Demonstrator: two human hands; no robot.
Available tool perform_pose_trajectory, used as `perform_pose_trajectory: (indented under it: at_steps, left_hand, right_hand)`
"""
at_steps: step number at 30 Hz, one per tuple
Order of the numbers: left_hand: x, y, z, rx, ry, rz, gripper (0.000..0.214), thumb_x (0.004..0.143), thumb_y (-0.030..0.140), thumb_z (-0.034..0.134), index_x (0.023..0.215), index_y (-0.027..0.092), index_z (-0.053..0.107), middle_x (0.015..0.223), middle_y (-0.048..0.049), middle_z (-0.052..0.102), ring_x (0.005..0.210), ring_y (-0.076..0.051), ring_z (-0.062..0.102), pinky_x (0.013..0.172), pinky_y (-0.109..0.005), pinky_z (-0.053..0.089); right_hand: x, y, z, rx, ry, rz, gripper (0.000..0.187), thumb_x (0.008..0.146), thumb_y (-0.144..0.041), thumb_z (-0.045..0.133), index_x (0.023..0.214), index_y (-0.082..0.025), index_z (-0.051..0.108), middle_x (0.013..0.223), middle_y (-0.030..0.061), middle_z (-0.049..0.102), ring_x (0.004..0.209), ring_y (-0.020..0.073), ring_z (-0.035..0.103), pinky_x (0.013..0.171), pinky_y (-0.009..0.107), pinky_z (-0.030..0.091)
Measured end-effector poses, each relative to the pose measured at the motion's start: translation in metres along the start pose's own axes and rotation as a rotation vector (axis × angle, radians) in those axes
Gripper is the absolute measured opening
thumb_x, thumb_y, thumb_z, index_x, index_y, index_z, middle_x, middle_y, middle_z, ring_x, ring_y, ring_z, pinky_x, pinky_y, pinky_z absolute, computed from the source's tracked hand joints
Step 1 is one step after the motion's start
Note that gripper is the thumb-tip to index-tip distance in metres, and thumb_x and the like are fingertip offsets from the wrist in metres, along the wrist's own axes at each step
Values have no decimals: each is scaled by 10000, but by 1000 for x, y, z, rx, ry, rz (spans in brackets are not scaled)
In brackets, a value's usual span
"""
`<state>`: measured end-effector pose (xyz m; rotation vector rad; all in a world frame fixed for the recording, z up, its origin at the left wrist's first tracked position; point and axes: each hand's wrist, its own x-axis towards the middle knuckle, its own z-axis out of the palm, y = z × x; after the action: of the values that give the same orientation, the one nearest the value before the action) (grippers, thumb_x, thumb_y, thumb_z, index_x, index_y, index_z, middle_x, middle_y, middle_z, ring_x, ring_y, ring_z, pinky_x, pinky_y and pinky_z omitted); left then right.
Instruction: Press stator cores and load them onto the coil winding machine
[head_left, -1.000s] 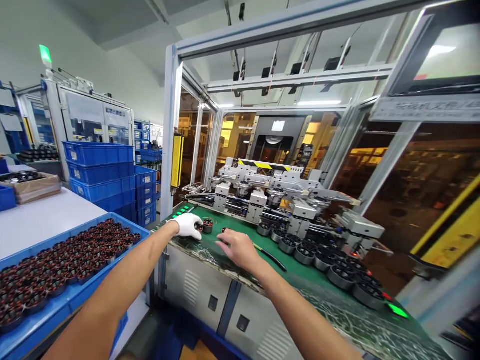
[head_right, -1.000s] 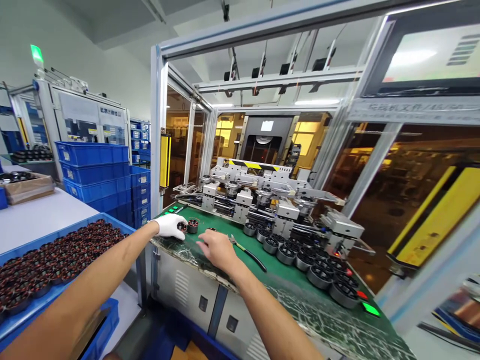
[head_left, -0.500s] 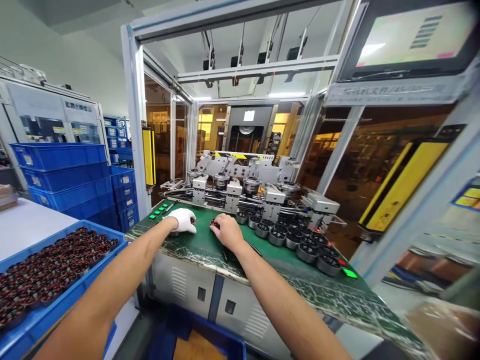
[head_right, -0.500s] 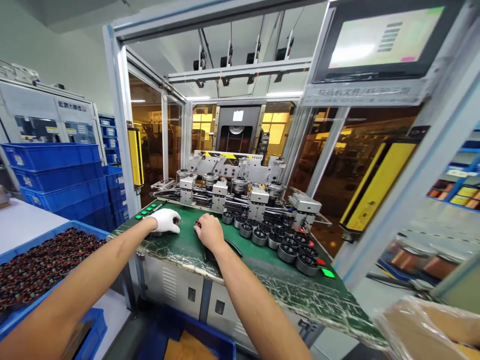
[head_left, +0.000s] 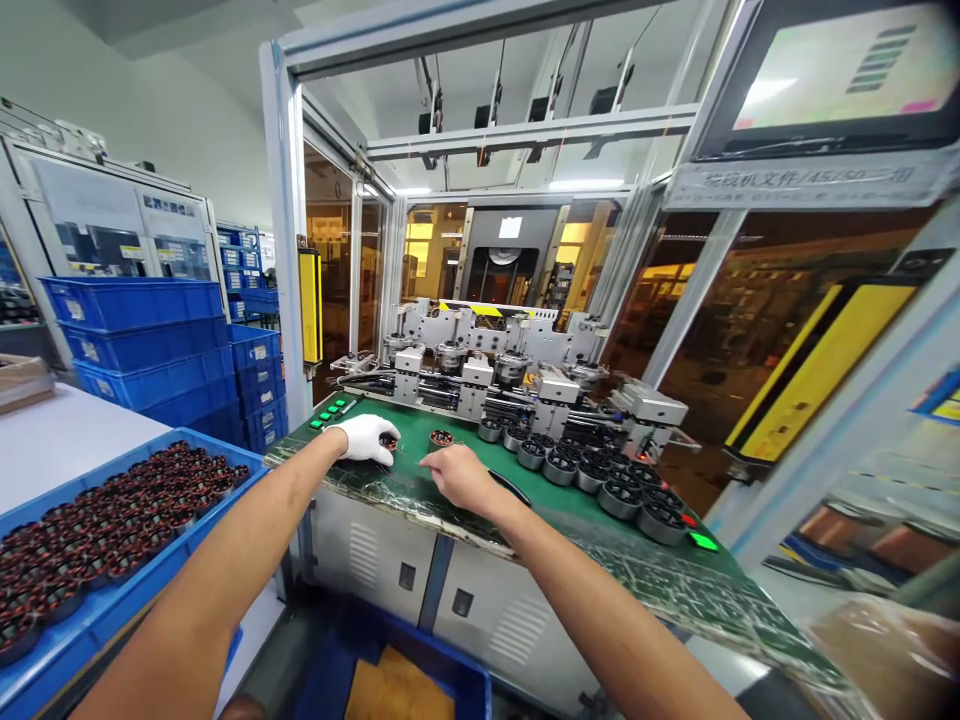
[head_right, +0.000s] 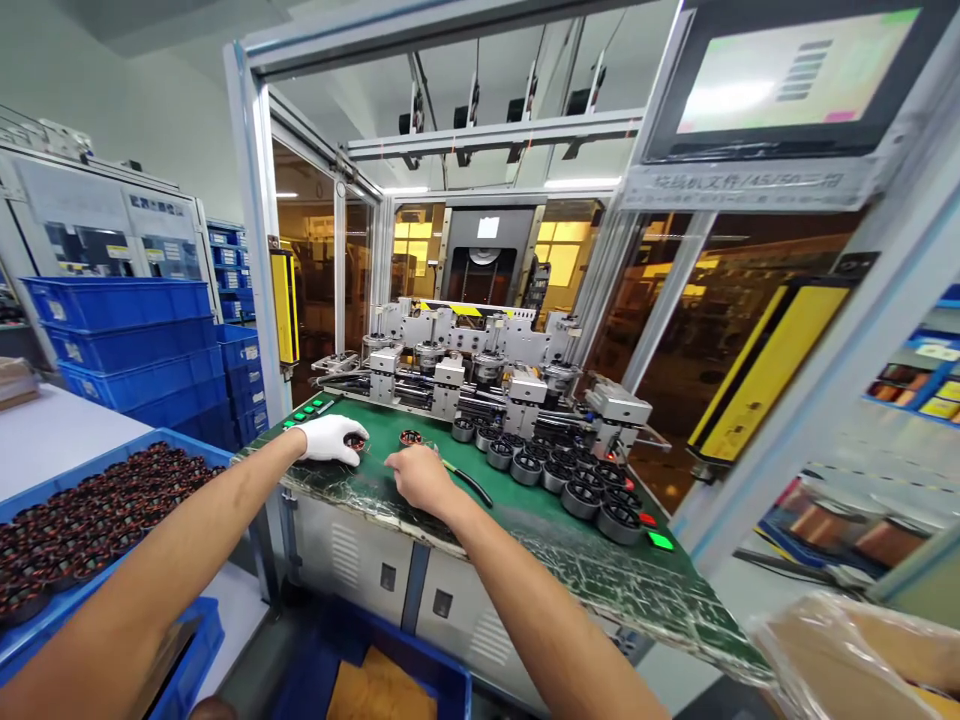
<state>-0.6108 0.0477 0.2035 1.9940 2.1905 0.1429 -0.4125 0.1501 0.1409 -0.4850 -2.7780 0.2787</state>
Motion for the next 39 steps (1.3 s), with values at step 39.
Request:
perform_pose_trajectory:
  at_steps: [39]
  left_hand:
    - [-162, 108, 45, -193, 443, 137, 521, 789, 338, 780, 1254, 168, 618, 1196, -46, 718, 1087, -203, 681, 1007, -256, 494]
  right_hand:
    - [-140, 18, -6, 302, 161, -287, 194, 814, -488, 640, 878, -374, 783, 805, 70, 739, 788, 264, 729, 717, 355, 596]
